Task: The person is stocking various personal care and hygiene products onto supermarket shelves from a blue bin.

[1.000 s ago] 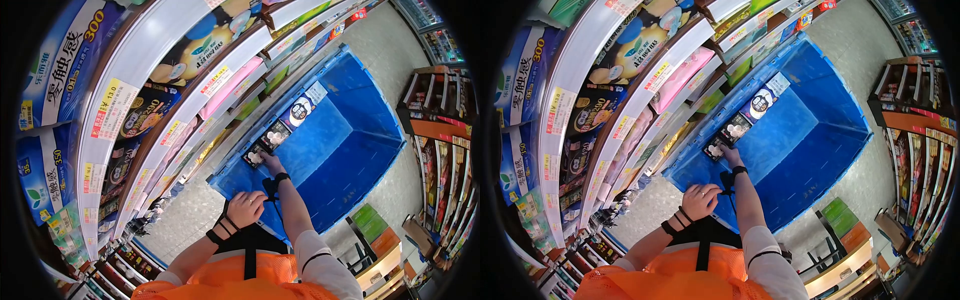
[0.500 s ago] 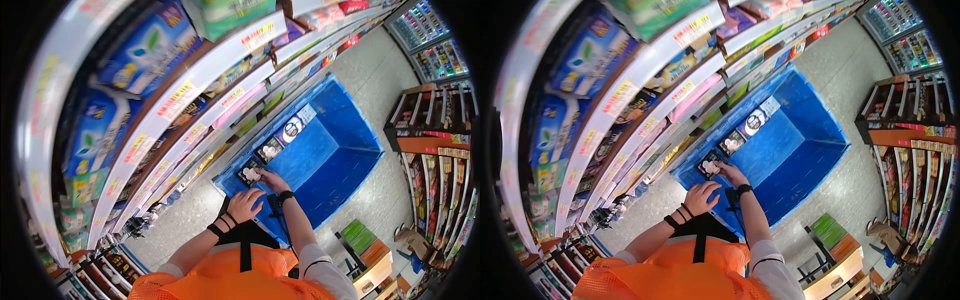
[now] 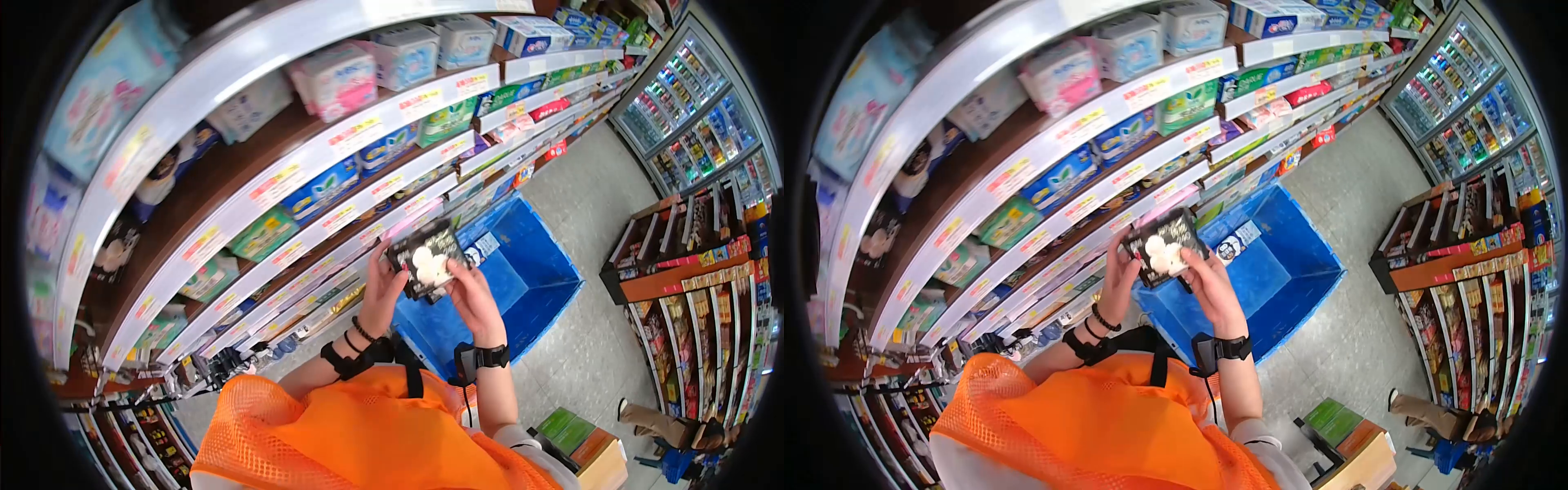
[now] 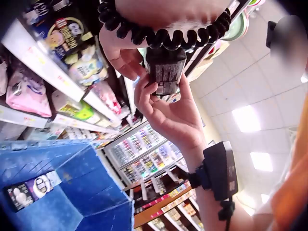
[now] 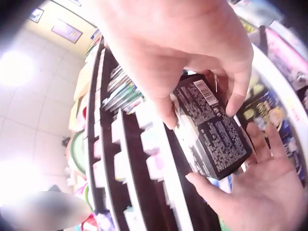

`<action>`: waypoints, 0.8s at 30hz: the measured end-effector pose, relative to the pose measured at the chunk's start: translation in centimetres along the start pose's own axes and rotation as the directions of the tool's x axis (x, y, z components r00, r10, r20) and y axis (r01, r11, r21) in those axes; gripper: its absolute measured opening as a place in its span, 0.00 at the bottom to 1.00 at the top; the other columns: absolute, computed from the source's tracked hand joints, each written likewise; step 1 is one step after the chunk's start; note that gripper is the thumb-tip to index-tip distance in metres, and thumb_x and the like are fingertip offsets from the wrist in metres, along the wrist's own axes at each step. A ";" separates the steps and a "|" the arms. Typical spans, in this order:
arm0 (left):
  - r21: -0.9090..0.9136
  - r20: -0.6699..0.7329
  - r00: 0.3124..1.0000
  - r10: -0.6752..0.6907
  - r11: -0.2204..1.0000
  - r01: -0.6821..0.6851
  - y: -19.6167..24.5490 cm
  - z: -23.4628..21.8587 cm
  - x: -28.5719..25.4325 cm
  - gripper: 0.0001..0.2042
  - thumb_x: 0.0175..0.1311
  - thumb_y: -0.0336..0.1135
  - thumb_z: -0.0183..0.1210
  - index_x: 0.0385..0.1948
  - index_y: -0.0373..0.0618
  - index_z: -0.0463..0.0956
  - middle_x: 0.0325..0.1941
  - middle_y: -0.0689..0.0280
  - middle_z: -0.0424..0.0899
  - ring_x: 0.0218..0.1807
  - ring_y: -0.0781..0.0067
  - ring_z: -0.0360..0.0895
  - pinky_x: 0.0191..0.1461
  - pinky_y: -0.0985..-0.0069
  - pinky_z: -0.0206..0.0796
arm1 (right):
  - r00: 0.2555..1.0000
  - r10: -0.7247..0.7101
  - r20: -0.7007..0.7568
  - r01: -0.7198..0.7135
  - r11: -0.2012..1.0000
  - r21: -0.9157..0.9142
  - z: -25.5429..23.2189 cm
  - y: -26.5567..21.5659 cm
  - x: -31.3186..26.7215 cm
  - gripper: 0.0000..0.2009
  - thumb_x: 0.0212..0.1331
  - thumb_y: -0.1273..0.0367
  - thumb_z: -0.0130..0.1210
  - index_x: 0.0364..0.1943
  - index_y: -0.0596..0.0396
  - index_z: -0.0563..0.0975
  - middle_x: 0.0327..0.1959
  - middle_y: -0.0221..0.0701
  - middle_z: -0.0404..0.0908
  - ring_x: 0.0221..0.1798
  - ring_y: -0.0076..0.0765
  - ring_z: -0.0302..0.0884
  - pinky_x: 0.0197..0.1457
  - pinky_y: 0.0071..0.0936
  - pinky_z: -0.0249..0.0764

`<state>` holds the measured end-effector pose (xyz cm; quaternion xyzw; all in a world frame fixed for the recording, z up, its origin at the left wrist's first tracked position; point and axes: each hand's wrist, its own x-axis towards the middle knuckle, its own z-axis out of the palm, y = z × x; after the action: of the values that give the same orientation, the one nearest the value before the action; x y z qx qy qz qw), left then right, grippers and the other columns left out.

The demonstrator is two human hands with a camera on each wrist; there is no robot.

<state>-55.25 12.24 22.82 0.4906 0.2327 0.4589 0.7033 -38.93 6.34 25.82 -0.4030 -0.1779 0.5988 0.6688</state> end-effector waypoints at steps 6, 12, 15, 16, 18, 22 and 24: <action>0.045 -0.018 0.983 0.184 0.982 -0.183 7.7 0.5 -0.3 0.29 0.72 0.32 0.50 0.70 0.40 0.47 0.65 0.62 0.65 0.63 0.73 0.64 0.67 0.73 0.55 | 0.987 -0.135 0.088 0.139 0.989 -0.043 8.6 -2.7 -2.1 0.19 0.66 0.66 0.56 0.55 0.62 0.71 0.52 0.34 0.79 0.55 0.28 0.76 0.61 0.29 0.70; 0.070 -0.058 0.974 0.218 0.974 -0.214 12.2 -0.4 -0.7 0.26 0.71 0.31 0.49 0.68 0.39 0.51 0.62 0.63 0.68 0.61 0.75 0.65 0.66 0.74 0.57 | 0.972 -0.129 0.195 0.149 0.985 -0.092 12.4 -3.1 -2.4 0.19 0.68 0.64 0.53 0.56 0.63 0.71 0.54 0.35 0.78 0.57 0.30 0.75 0.64 0.32 0.67; 0.094 -0.095 0.968 0.231 0.970 -0.222 12.8 -0.9 -0.9 0.26 0.71 0.32 0.50 0.68 0.39 0.52 0.62 0.63 0.68 0.61 0.75 0.66 0.66 0.74 0.58 | 0.975 -0.115 0.189 0.133 0.988 -0.082 13.1 -2.6 -2.2 0.19 0.67 0.64 0.54 0.55 0.63 0.71 0.52 0.34 0.79 0.55 0.29 0.75 0.61 0.31 0.69; 0.096 -0.095 0.967 0.237 0.969 -0.228 12.9 -1.2 -0.9 0.26 0.71 0.32 0.50 0.68 0.39 0.52 0.62 0.63 0.68 0.61 0.75 0.66 0.66 0.74 0.58 | 0.976 -0.112 0.187 0.125 0.990 -0.060 13.3 -2.5 -2.1 0.19 0.66 0.64 0.55 0.55 0.62 0.71 0.51 0.34 0.79 0.53 0.28 0.76 0.58 0.30 0.70; 0.110 -0.062 0.977 0.205 0.974 -0.198 13.2 -1.9 -0.9 0.26 0.71 0.32 0.52 0.67 0.39 0.53 0.62 0.63 0.69 0.61 0.75 0.66 0.66 0.74 0.58 | 0.972 -0.107 0.207 0.123 0.990 -0.066 13.5 -2.5 -1.9 0.19 0.66 0.64 0.56 0.55 0.62 0.71 0.51 0.34 0.79 0.53 0.27 0.76 0.57 0.29 0.71; 0.112 -0.074 0.978 0.193 0.976 -0.184 13.3 -2.3 -1.1 0.25 0.70 0.31 0.53 0.66 0.39 0.56 0.61 0.65 0.70 0.60 0.76 0.67 0.66 0.74 0.58 | 0.973 -0.094 0.211 0.114 0.990 -0.085 13.8 -2.5 -2.2 0.18 0.66 0.64 0.55 0.55 0.61 0.72 0.51 0.33 0.79 0.52 0.26 0.76 0.57 0.29 0.71; 0.116 -0.080 0.979 0.186 0.977 -0.177 13.2 -2.7 -1.1 0.24 0.70 0.30 0.53 0.66 0.39 0.57 0.61 0.65 0.70 0.60 0.76 0.67 0.66 0.74 0.58 | 0.971 -0.093 0.220 0.115 0.989 -0.089 13.8 -2.3 -2.1 0.18 0.66 0.64 0.55 0.55 0.61 0.72 0.51 0.33 0.79 0.52 0.25 0.76 0.56 0.28 0.71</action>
<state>-63.39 13.84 33.49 0.5258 0.2431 0.5297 0.6196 -47.83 8.97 36.57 -0.3592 -0.3000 0.5934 0.6549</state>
